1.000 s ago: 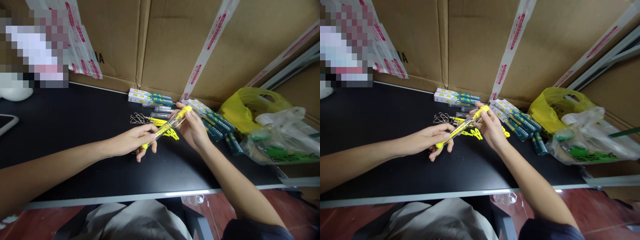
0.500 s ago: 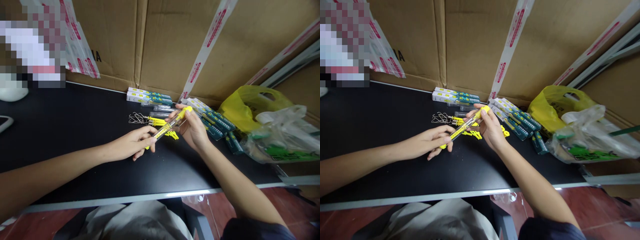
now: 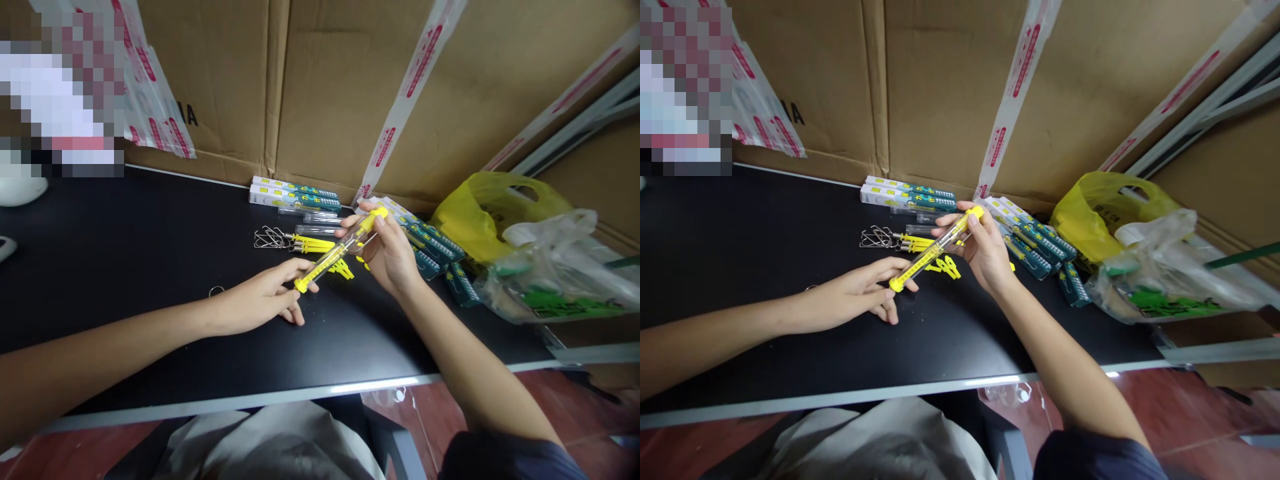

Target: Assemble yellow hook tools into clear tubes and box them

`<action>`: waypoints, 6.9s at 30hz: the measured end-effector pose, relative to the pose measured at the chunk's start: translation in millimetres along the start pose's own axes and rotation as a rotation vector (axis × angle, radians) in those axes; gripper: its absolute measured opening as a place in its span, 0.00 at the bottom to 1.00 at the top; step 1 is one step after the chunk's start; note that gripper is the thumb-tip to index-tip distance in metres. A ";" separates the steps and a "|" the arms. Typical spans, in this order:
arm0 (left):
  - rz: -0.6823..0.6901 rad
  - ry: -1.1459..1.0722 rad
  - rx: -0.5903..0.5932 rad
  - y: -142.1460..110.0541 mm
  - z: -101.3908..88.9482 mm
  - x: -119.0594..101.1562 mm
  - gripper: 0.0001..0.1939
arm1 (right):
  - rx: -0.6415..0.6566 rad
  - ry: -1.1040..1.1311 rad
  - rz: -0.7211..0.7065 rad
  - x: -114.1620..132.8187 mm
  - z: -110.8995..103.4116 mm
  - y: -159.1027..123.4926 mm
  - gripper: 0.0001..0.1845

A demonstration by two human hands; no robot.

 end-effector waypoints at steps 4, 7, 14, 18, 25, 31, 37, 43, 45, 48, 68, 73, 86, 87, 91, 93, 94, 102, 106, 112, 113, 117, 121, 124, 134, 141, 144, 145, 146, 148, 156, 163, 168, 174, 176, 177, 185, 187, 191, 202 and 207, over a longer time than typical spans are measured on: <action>-0.007 0.040 0.019 -0.5 2.0 -1.2 0.19 | -0.018 0.024 -0.002 2.0 -2.1 0.6 0.17; -0.015 0.076 0.014 -1.0 1.7 -1.7 0.20 | -0.043 0.051 -0.011 2.9 -5.6 2.6 0.17; 0.004 0.092 0.015 0.6 2.4 1.5 0.20 | -0.135 0.057 -0.093 10.3 -25.3 13.2 0.14; -0.010 0.068 0.035 0.4 3.9 4.4 0.22 | -0.135 0.069 -0.106 11.2 -26.1 13.5 0.13; -0.022 0.057 0.032 -1.4 4.3 2.6 0.23 | -0.074 0.103 0.005 1.3 -3.3 1.4 0.15; -0.061 0.052 0.013 0.4 3.4 4.0 0.24 | -0.161 0.083 -0.068 10.3 -25.2 11.9 0.14; -0.065 0.048 0.026 -1.0 5.3 1.7 0.25 | -0.123 0.073 -0.049 10.2 -13.8 7.1 0.15; -0.082 0.051 0.031 -2.0 6.7 1.1 0.25 | -0.082 0.138 0.022 2.5 7.1 -3.5 0.16; -0.086 0.050 0.031 -2.0 6.4 2.5 0.25 | -0.094 0.124 0.003 4.1 0.7 -0.1 0.15; -0.086 0.048 0.026 -2.0 5.1 3.8 0.25 | -0.156 0.084 -0.064 10.8 -19.5 9.4 0.15; 0.122 0.275 -0.196 -13.5 -8.3 -16.3 0.21 | -0.002 0.276 0.079 4.9 37.3 -20.2 0.09; 0.167 0.328 -0.260 -14.0 -12.2 -19.6 0.19 | 0.035 0.317 0.084 2.3 47.7 -24.8 0.07; 0.149 0.052 -0.131 -6.4 -8.0 -16.1 0.25 | 0.067 0.213 0.062 1.3 54.9 -28.6 0.10; 0.146 0.053 -0.134 -5.9 -8.2 -15.9 0.24 | 0.076 0.215 0.068 0.3 55.4 -29.1 0.10; 0.156 0.051 -0.154 -3.2 -10.8 -15.0 0.22 | 0.136 0.160 0.062 -4.5 51.1 -25.7 0.11; 0.178 0.048 -0.170 -2.7 -13.9 -15.6 0.22 | 0.160 0.041 0.003 -3.4 36.7 -16.4 0.16; 0.188 0.049 -0.183 -2.9 -16.0 -16.2 0.22 | 0.152 -0.077 -0.057 -0.4 23.8 -9.4 0.18; 0.221 0.034 -0.296 -8.8 -30.5 -24.1 0.23 | 0.058 -1.647 -0.108 14.4 -115.3 29.7 0.19; 0.216 0.037 -0.281 -8.5 -29.3 -25.0 0.23 | 0.087 -1.782 0.017 -2.4 -144.3 25.5 0.22; 0.207 0.013 -0.296 -7.7 -31.7 -24.1 0.23 | 0.095 -1.808 0.025 -10.9 -151.5 24.3 0.20; 0.210 0.013 -0.304 -8.2 -32.7 -24.8 0.22 | 0.097 -1.810 0.014 -9.0 -150.6 25.0 0.19; 0.252 0.039 -0.421 -16.0 -41.6 -35.3 0.20 | 0.117 -1.734 -0.135 9.4 -126.9 29.1 0.17; 0.339 0.146 -0.718 -35.5 -56.2 -55.7 0.16 | 0.268 -1.467 -0.397 30.5 -65.1 23.2 0.19; 0.397 0.211 -0.847 -46.2 -60.3 -65.9 0.13 | 0.422 -1.279 -0.538 39.1 -18.6 8.8 0.17; 0.416 0.364 -0.763 -37.5 -63.5 -62.1 0.20 | 0.466 -1.059 -0.565 43.0 1.0 -0.9 0.17; 0.562 0.564 -0.770 -38.7 -58.3 -67.4 0.21 | 0.486 -0.947 -0.460 41.2 2.3 -4.3 0.18; 0.577 0.599 -0.750 -38.2 -54.5 -66.8 0.20 | 0.513 -0.941 -0.422 39.5 5.6 -8.0 0.18; 0.574 0.598 -0.741 -37.4 -53.2 -65.6 0.19 | 0.533 -0.937 -0.404 39.0 8.5 -9.8 0.18; 0.569 0.594 -0.727 -36.3 -51.6 -64.1 0.19 | 0.554 -0.934 -0.380 38.4 12.4 -12.1 0.19; 0.556 0.581 -0.676 -33.4 -46.3 -59.8 0.18 | 0.589 -0.947 -0.319 36.9 22.7 -18.1 0.22; 0.481 0.581 -0.518 -27.5 -22.9 -46.1 0.16 | 0.494 -1.269 -0.425 37.0 56.8 -37.2 0.24; 0.405 0.540 -0.511 -25.8 -23.5 -46.0 0.14 | 0.490 -1.305 -0.502 40.2 56.7 -38.1 0.15; 0.340 0.527 -0.507 -25.0 -29.1 -46.0 0.19 | 0.464 -1.368 -0.582 47.2 46.8 -31.4 0.12; 0.213 0.537 -0.405 -19.7 -28.9 -39.6 0.19 | 0.405 -1.393 -0.706 58.6 28.0 -21.5 0.15; 0.206 0.569 -0.418 -19.4 -28.9 -39.8 0.20 | 0.462 -1.411 -0.760 59.3 28.5 -22.2 0.16; 0.203 0.586 -0.425 -19.1 -28.9 -39.8 0.20 | 0.498 -1.428 -0.786 58.9 29.9 -23.2 0.16; 0.157 0.661 -0.434 -16.6 -29.0 -34.7 0.20 | 0.659 -1.566 -0.866 54.5 42.6 -30.6 0.16; 0.129 0.689 -0.464 -17.1 -29.3 -34.4 0.20 | 0.671 -1.604 -0.899 54.7 46.2 -33.1 0.14; 0.081 0.730 -0.513 -18.5 -29.5 -35.3 0.26 | 0.695 -1.660 -0.967 53.8 53.1 -38.6 0.12; 0.044 0.889 -0.479 -20.1 -22.1 -32.1 0.30 | 0.800 -1.560 -0.987 48.7 67.7 -45.1 0.11; 0.040 0.776 -0.468 -19.8 -18.6 -30.0 0.32 | 0.838 -1.475 -0.956 45.5 75.3 -51.6 0.16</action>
Point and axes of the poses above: each hand's wrist, its own y-axis towards the middle knuckle, its own z-axis out of the palm, x = y × z, the point moved 6 cm from there along y, towards the middle knuckle, and after that the axes turned 14 degrees about -z, right-handed, at the moved point
